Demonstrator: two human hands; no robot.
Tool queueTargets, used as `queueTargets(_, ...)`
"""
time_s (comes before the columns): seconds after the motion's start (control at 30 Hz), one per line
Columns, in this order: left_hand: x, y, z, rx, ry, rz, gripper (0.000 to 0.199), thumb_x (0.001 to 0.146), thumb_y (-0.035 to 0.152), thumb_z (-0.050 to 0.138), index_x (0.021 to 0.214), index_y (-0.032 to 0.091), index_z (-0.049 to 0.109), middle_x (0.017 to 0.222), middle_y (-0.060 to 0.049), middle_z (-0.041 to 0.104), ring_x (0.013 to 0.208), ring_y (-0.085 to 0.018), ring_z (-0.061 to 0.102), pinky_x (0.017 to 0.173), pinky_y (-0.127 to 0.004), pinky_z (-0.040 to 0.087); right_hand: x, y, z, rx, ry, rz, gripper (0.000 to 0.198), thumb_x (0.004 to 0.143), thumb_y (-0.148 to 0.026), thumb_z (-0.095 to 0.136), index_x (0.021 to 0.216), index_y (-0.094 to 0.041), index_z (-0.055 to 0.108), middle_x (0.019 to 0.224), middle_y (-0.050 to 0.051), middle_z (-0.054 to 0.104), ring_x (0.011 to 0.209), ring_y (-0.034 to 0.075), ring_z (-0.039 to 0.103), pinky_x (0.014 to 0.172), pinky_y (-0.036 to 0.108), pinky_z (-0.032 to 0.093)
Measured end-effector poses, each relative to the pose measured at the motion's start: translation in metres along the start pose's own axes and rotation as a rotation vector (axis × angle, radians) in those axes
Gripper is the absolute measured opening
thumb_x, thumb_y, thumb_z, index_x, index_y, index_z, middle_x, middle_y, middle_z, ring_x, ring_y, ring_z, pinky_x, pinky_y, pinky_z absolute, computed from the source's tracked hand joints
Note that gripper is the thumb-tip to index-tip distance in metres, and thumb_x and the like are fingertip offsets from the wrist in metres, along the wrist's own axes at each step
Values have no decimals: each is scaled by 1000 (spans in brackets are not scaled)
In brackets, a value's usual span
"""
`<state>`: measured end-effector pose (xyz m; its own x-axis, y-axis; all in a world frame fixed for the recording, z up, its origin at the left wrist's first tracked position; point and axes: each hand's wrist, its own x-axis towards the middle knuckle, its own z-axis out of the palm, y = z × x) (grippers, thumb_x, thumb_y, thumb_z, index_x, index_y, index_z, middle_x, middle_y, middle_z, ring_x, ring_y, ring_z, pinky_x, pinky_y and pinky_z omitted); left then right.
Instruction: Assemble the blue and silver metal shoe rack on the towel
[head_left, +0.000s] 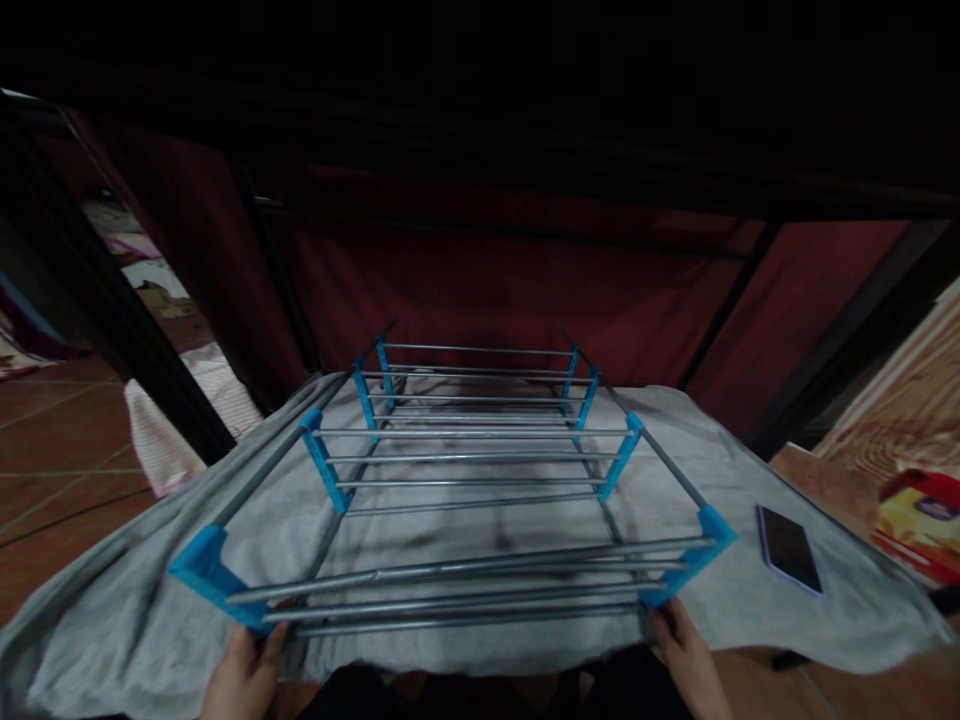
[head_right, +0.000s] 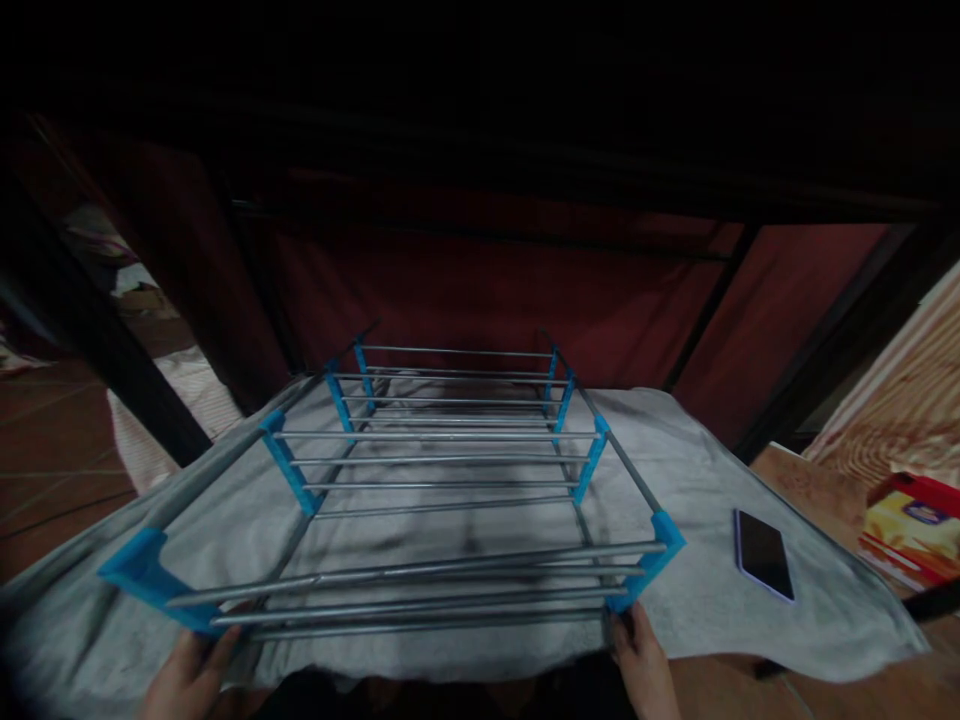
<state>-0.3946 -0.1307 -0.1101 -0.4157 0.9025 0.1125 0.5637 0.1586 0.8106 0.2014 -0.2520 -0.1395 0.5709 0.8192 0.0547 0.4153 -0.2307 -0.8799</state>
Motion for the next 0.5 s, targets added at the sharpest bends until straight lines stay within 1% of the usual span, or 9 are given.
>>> queueTargets(0.13,1,-4,0,-23,7,-31,50,56,63,54,86,23,58,86,-11,73,96,-40,66,87,-50,53,5,13,1,-56,-5,93,50,72,-58,53,106,-21,62,107,10,72,98,29,68,79,34,54)
queueTargets(0.27,2,-7,3,-50,45,-36,51,56,65,55,85,23,58,86,-10,73,97,-40,66,87,-52,54,16,31,0,-130,-11,169,55,65,-64,53,101,-24,61,107,11,72,102,32,66,80,37,54)
queueTargets(0.37,-1,-3,6,-53,70,-20,53,58,67,55,85,22,59,85,-10,72,94,-39,67,84,-51,55,21,38,-1,-138,-9,180,57,64,-66,52,100,-24,61,104,12,72,102,33,66,81,40,53)
queueTargets(0.5,-7,6,9,-5,138,22,54,63,70,53,83,21,60,83,-9,72,91,-37,68,78,-46,58,20,35,-1,-151,-1,163,53,62,-66,52,94,-25,61,98,11,73,98,34,67,78,40,53)
